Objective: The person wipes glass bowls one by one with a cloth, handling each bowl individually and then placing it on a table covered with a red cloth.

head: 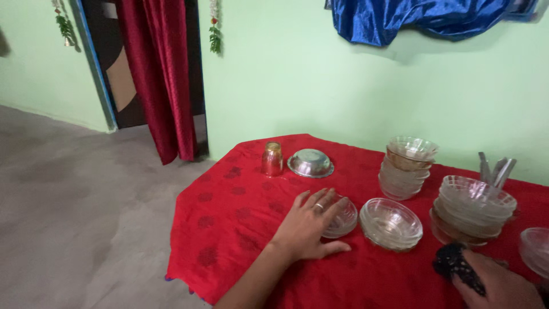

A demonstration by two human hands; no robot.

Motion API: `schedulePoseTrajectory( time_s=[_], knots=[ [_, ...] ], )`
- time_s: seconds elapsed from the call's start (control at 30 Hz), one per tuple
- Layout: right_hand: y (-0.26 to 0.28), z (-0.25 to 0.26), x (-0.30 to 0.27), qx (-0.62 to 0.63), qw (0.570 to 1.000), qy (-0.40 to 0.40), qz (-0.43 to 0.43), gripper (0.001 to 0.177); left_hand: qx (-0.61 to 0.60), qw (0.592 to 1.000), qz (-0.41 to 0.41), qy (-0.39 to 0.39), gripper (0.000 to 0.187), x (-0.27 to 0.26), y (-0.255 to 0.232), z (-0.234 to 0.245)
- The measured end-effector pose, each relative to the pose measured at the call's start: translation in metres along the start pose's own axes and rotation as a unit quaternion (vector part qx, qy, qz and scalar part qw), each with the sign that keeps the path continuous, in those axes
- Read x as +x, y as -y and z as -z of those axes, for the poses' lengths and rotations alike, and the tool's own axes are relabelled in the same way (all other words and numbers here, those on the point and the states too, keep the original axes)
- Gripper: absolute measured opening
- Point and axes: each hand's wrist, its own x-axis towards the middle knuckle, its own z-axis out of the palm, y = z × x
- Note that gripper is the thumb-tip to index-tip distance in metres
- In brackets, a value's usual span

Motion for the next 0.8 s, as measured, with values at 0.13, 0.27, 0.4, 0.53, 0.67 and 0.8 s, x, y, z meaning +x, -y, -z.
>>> schedulePoseTrajectory(
  time_s=[0.13, 0.27, 0.4, 0.53, 0.67, 0.8],
  knots=[
    [0.027, 0.026, -0.027, 0.021, 0.999, 0.014, -0.021, 0.066, -0.003, 1.0, 0.004, -0.025, 0.101, 0.004, -0.012, 0.021],
    [0.037, 0.038, -0.049, 0.062, 0.998, -0.028, 0.01, 0.057, -0.008, 0.992, -0.01, -0.125, 0.092, 0.023, -0.029, 0.028],
    [0.038, 0.04, -0.051, 0.059, 0.998, -0.036, 0.013, 0.054, -0.024, 0.995, -0.009, -0.099, 0.076, 0.061, -0.056, 0.027],
    [0.031, 0.032, -0.049, 0.072, 0.992, -0.09, 0.049, 0.061, -0.015, 0.994, -0.033, -0.105, 0.063, 0.103, -0.091, 0.009],
    [0.022, 0.024, -0.042, 0.093, 0.988, -0.103, 0.061, 0.064, -0.094, 0.983, -0.061, -0.144, 0.059, 0.132, -0.117, -0.027],
    [0.009, 0.012, -0.037, 0.107, 0.982, -0.152, 0.014, 0.07, -0.16, 0.962, -0.095, -0.202, 0.052, 0.157, -0.134, -0.072]
  ],
)
